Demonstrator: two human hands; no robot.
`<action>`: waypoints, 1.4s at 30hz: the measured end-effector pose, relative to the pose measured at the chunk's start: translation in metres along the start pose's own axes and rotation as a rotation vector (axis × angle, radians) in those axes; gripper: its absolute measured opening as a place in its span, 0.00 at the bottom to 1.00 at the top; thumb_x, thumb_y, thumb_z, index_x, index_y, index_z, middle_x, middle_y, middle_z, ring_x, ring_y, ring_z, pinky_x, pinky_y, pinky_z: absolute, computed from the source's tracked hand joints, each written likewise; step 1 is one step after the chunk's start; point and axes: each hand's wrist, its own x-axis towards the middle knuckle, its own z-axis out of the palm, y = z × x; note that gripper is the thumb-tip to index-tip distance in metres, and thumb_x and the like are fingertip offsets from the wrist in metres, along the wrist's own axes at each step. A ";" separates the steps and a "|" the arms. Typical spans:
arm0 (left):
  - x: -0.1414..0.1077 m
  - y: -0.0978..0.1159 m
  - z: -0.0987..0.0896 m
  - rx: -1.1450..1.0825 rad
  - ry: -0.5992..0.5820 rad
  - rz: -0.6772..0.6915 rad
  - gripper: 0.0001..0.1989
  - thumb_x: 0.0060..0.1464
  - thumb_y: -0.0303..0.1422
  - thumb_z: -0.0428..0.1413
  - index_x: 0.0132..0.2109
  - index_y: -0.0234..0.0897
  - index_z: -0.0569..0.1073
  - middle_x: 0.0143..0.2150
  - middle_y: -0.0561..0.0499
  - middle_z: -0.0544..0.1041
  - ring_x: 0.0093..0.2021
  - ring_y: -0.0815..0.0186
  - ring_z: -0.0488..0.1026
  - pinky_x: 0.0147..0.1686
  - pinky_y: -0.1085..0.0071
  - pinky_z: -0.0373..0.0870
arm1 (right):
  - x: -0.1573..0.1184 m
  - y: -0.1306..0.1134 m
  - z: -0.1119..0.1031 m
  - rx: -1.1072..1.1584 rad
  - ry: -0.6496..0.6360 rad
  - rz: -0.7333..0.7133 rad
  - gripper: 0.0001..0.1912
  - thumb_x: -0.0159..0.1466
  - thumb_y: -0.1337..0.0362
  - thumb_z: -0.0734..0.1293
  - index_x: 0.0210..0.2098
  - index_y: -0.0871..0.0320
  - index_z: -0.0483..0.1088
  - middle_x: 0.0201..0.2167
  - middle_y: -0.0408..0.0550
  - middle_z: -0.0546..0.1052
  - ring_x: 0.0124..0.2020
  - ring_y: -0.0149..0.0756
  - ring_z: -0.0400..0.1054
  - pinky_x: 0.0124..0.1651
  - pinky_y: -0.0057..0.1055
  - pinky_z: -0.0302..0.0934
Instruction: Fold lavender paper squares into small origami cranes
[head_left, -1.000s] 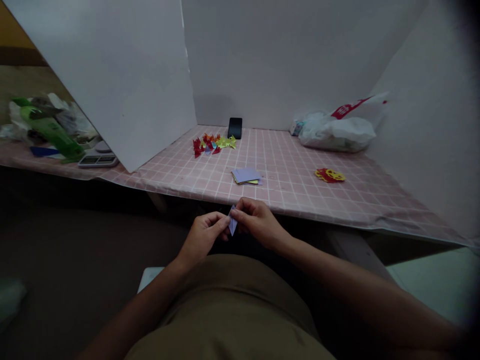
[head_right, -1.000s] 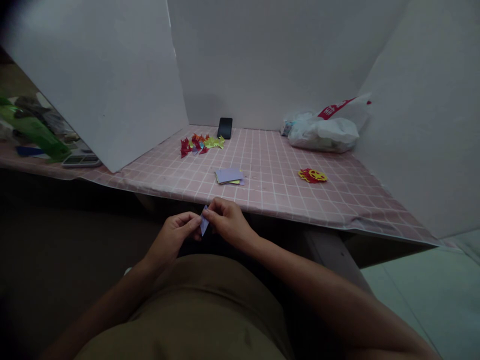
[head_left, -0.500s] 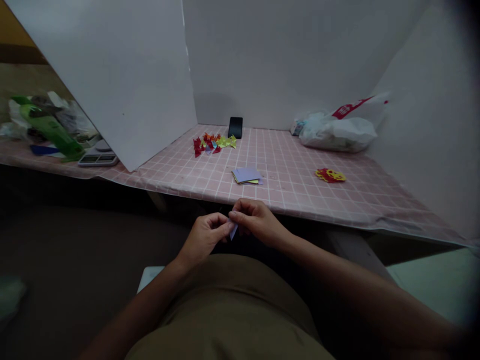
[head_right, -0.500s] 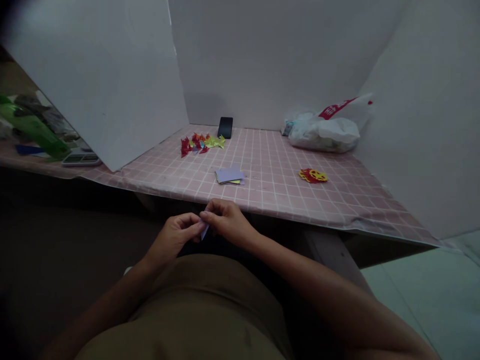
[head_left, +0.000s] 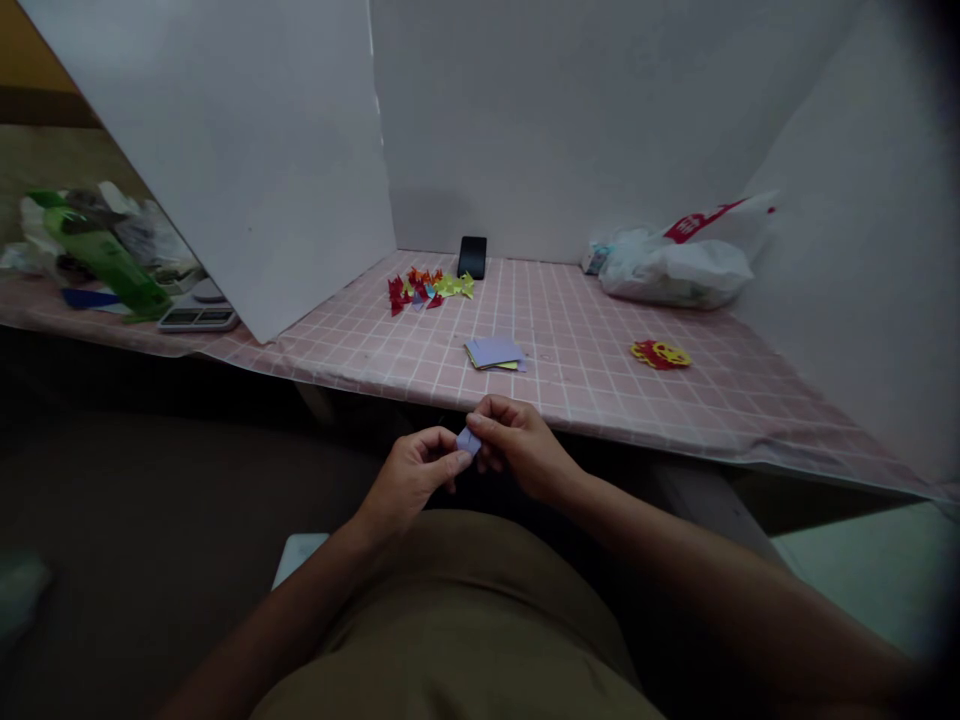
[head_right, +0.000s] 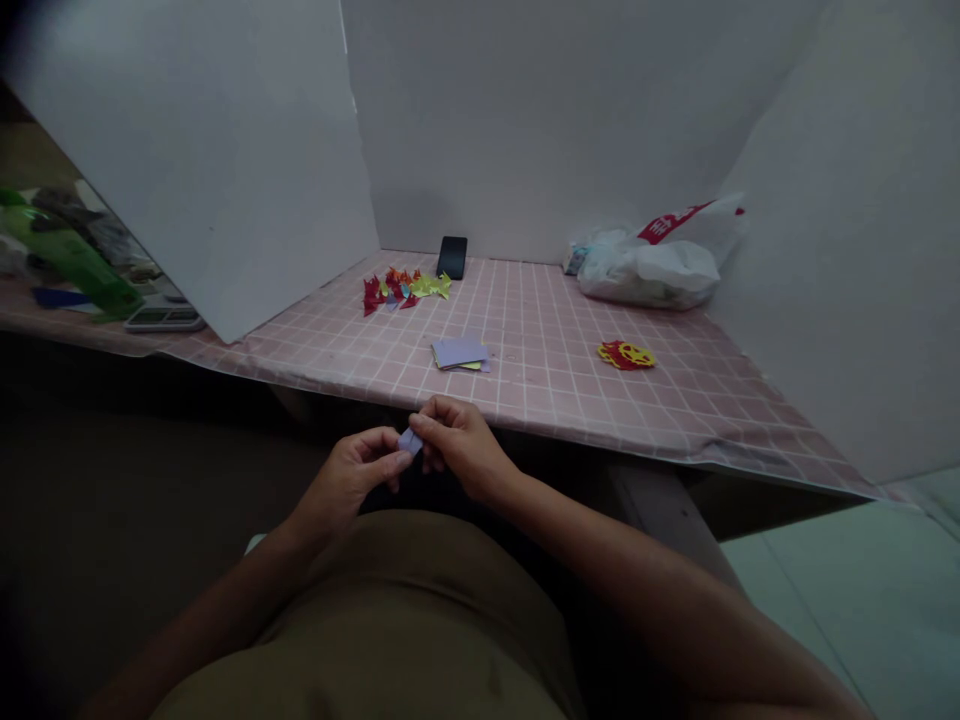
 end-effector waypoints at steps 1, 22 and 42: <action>0.000 0.000 -0.001 -0.001 -0.004 0.019 0.10 0.56 0.38 0.60 0.32 0.36 0.76 0.30 0.52 0.74 0.29 0.69 0.67 0.31 0.72 0.65 | 0.001 0.000 -0.001 0.036 -0.012 0.014 0.17 0.59 0.54 0.72 0.27 0.57 0.64 0.17 0.37 0.70 0.16 0.24 0.61 0.18 0.22 0.50; -0.004 0.007 -0.004 0.046 0.115 0.054 0.07 0.54 0.36 0.63 0.34 0.35 0.78 0.32 0.52 0.76 0.33 0.67 0.69 0.38 0.70 0.65 | 0.001 -0.003 0.001 -0.117 -0.093 -0.043 0.16 0.61 0.52 0.71 0.33 0.59 0.69 0.25 0.39 0.71 0.23 0.26 0.65 0.26 0.24 0.59; -0.002 0.001 0.000 0.127 0.183 0.085 0.08 0.54 0.36 0.62 0.34 0.35 0.78 0.30 0.52 0.77 0.32 0.68 0.70 0.34 0.71 0.65 | 0.004 -0.002 -0.004 -0.221 -0.131 -0.113 0.10 0.59 0.59 0.72 0.31 0.58 0.70 0.25 0.40 0.72 0.24 0.28 0.65 0.27 0.26 0.60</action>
